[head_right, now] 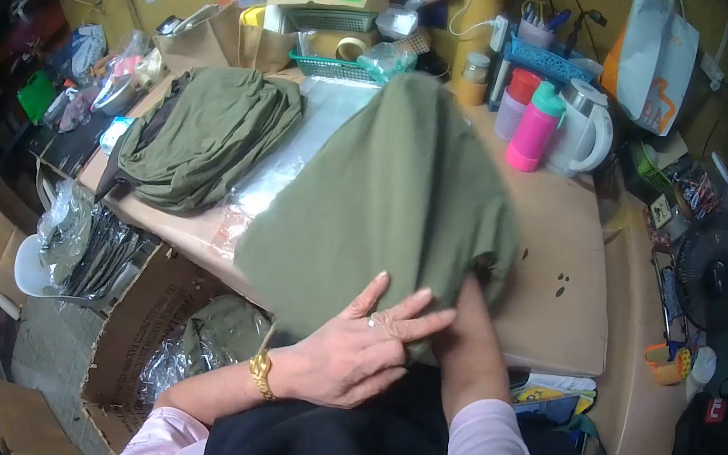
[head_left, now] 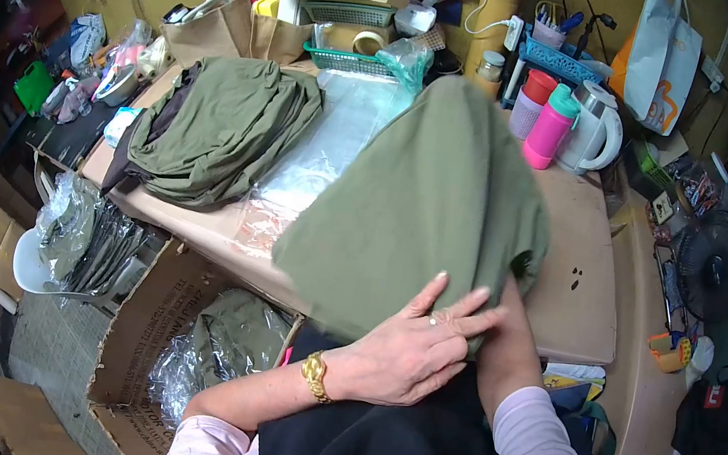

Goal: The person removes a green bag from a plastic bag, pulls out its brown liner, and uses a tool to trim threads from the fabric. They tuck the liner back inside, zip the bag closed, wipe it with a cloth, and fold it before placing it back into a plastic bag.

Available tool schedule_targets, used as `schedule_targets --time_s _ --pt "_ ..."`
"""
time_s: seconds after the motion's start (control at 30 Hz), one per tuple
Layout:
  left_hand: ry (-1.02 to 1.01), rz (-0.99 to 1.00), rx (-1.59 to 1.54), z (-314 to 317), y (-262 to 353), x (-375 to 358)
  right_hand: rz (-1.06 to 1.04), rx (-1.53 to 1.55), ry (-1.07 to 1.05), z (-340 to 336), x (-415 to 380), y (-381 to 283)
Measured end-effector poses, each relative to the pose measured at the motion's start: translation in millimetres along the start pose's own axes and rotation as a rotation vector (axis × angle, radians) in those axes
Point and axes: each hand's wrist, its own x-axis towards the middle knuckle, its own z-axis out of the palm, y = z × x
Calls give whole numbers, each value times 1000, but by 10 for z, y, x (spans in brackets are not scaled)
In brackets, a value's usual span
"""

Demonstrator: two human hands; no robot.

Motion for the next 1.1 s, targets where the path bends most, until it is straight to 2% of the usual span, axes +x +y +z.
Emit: schedule_targets --time_s 0.07,0.13,0.2,0.23,0.27,0.33,0.4,0.47,0.57,0.73,0.83,0.9,0.93,1.0,1.03,1.1 --pt "-22 -32 134 -50 35 -49 -42 39 42 -101 -125 -160" --pt "343 -211 54 -229 35 -101 -92 100 84 -147 -313 -373" --pt "647 -186 -115 -397 -182 -140 -91 121 83 -105 -460 -406" --pt "725 -167 -195 -368 -440 -138 -52 122 66 -73 -486 -330" --pt "652 -226 -359 -545 -275 -53 -17 107 44 -10 -556 -266" --pt "538 -266 -538 -502 -352 47 11 108 20 54 -601 -202" --pt "429 -220 -587 -384 -323 67 14 139 13 71 -665 -244" --pt "369 -146 -789 -282 -309 102 24 146 3 78 -693 -249" --pt "309 -125 -815 -269 -392 125 27 164 -17 111 -714 -239" --pt "441 -159 -849 -246 -553 119 30 194 -43 164 -770 -250" --pt "480 -247 -922 -180 -563 113 24 209 -40 167 -777 -279" --pt "348 -482 -905 33 -765 76 23 206 -31 172 -801 -306" --pt "350 -481 -905 109 -827 119 20 207 -30 169 -803 -299" --pt "336 -483 140 224 -892 216 11 219 -17 166 -762 -301" --pt "624 -125 -515 62 -956 224 9 218 -12 148 -770 -289" --pt "708 -298 -654 -421 -752 127 -12 201 25 101 -754 -327"
